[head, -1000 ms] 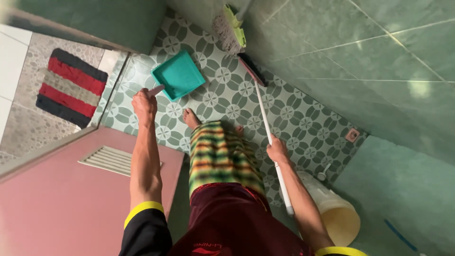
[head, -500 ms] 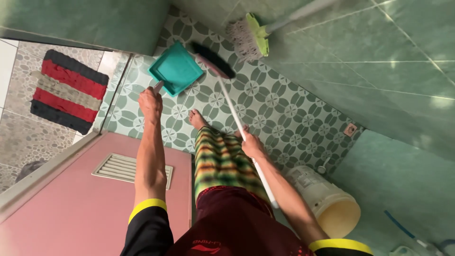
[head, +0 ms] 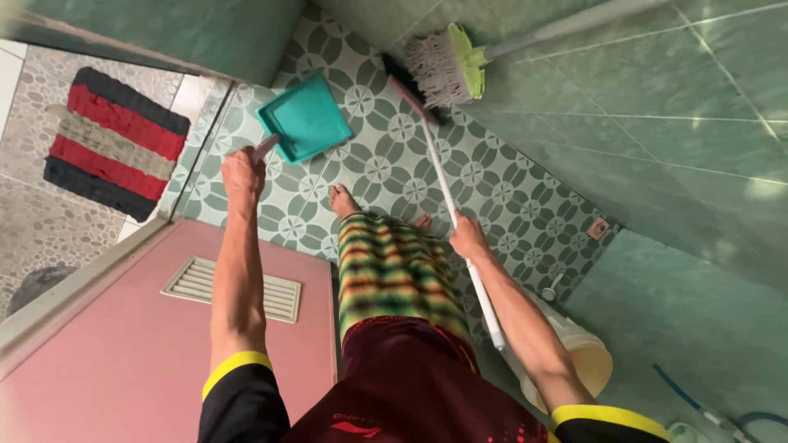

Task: The person sweeps the floor of a bathroom and a small kitchen area using a broom and a dustpan, moving debris into the dustpan and eventually leaning the broom against a wall.

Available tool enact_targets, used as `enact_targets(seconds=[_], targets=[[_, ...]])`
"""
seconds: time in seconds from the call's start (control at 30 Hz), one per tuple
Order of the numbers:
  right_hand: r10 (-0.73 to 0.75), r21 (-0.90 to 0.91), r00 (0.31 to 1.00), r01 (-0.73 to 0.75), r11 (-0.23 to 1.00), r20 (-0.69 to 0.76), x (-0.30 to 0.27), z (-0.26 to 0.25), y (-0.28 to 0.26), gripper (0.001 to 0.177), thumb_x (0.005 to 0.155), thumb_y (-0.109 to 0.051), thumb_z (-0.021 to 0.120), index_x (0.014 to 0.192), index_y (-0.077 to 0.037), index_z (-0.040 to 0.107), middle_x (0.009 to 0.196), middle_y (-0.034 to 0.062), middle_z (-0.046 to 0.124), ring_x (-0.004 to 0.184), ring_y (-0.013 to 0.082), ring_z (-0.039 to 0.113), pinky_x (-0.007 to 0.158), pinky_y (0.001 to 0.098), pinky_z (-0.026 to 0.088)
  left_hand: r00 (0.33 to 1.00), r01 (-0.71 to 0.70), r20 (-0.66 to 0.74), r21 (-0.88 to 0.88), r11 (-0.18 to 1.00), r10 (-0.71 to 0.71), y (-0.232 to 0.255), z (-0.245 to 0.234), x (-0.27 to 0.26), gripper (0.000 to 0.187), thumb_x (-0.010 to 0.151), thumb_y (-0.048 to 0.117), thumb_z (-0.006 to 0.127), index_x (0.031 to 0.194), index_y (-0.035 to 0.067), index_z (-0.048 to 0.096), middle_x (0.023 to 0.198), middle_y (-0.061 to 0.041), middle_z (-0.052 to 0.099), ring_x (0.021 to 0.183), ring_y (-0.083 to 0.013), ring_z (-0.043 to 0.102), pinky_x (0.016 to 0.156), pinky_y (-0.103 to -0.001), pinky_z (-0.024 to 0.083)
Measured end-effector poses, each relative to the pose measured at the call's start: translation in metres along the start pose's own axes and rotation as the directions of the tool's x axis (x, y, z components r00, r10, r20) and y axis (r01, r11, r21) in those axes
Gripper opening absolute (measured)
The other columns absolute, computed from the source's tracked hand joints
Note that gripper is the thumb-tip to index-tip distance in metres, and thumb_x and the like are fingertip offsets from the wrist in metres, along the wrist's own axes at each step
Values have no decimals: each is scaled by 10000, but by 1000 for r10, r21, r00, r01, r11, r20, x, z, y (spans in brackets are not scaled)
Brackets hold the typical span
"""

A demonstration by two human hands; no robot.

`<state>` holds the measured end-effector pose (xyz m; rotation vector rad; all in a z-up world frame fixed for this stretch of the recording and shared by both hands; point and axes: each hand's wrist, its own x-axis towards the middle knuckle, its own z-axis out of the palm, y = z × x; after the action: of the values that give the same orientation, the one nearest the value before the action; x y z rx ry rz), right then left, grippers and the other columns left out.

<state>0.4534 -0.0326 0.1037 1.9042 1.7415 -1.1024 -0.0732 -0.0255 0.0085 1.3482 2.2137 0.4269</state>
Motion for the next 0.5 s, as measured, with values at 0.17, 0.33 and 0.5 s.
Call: enact_targets(seconds=[0.17, 0.33, 0.5], targets=[[18, 33, 993, -22, 999, 119, -16, 43, -24, 568, 847, -24, 594, 1405, -134, 598, 1075, 255, 712, 1012, 434, 683, 872, 498, 564, 997, 64, 44, 50, 997, -66, -4, 16, 4, 212, 847, 77, 686, 1038, 28, 762, 933, -273, 710, 845, -478, 683, 759, -542, 545], [-98, 166, 988, 77, 983, 122, -73, 70, -36, 610, 878, -34, 599, 1475, -127, 513, 1131, 269, 689, 1023, 470, 657, 844, 522, 552, 994, 57, 91, 88, 994, -65, 13, 3, 5, 241, 846, 72, 682, 1074, 45, 757, 985, -252, 719, 903, -455, 690, 798, -522, 552], [14, 199, 999, -22, 980, 42, -102, 72, -8, 634, 890, -67, 600, 1502, -192, 495, 1101, 254, 709, 1014, 459, 673, 849, 521, 558, 973, -191, 148, 86, 978, 177, 45, -36, 13, 635, 833, -7, 618, 1417, 231, 685, 965, -222, 715, 843, -449, 681, 746, -526, 541]])
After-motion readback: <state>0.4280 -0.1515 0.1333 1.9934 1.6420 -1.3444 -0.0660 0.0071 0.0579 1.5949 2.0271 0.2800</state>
